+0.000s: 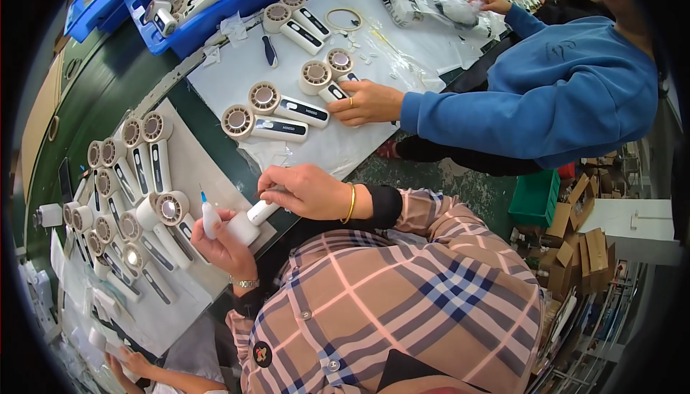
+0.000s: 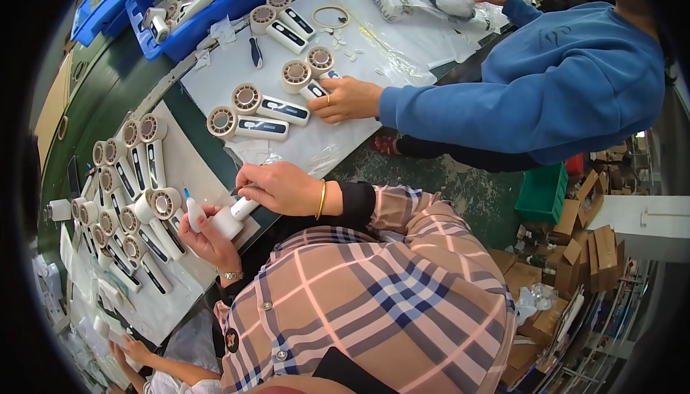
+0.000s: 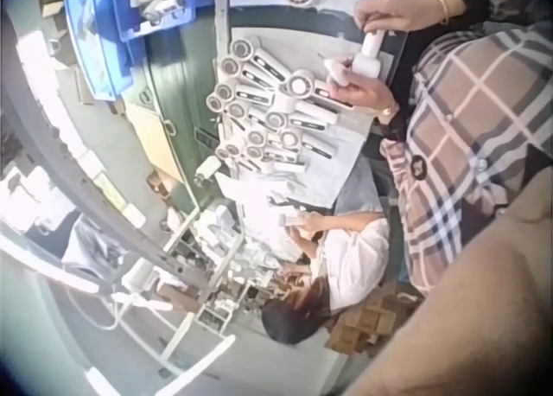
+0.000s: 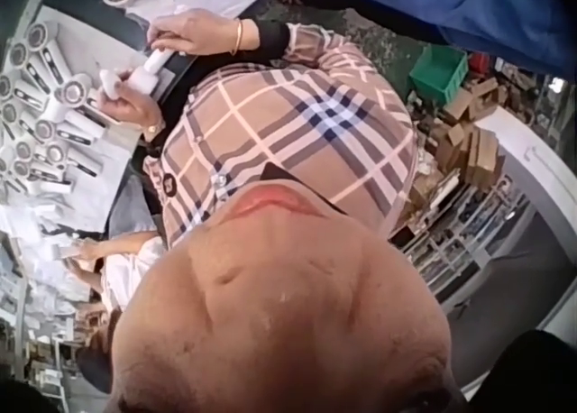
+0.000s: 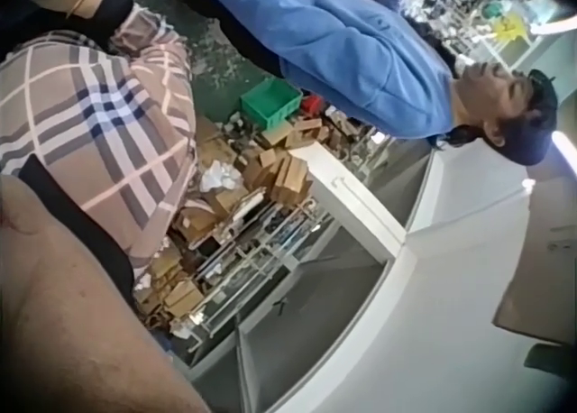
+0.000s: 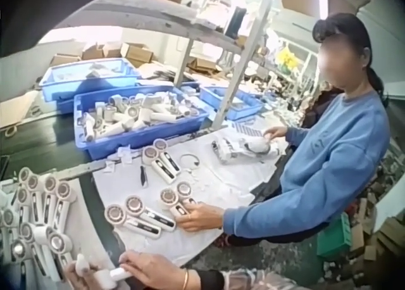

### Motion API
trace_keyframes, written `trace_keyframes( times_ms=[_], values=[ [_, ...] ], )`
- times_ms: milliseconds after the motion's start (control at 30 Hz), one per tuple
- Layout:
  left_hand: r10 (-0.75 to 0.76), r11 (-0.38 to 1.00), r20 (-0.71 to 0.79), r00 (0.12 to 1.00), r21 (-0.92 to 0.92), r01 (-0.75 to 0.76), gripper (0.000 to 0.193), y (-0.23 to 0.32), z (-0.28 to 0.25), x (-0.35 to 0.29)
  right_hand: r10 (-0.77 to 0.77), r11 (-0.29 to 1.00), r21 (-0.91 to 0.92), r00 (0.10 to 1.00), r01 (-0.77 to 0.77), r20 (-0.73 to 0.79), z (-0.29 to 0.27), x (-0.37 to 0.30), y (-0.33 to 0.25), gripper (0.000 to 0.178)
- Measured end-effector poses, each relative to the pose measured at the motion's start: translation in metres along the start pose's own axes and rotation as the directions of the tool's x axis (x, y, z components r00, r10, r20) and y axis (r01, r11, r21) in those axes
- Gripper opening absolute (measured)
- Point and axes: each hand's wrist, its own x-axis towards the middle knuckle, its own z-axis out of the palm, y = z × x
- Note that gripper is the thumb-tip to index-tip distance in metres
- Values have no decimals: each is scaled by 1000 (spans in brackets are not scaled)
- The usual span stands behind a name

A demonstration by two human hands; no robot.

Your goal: The person applies glue from a bottle to the seams of handheld fans, scrapes the edges with a utility knife, and wipes the surfaces with a cloth.

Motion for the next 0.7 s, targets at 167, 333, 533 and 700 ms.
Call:
trace_keyframes(
  times_ms=[167,333,533,700],
  values=[
    [6,999,-47,999,37,-4,25,-6,-6,-1,-257,937,-256,966,240,-37,2,10,4,10],
    [31,999,22,999,-36,-30,24,-3,-2,5,-273,930,-258,962,263,-5,1,12,5,14],
    [22,998,-30,999,-50,-23,23,-1,-5,2,-326,902,-278,943,331,67,11,18,-1,16],
    [43,998,-34,999,-48,-44,24,-2,-5,0,-393,867,-294,915,402,93,20,28,-4,14]
  ],
)
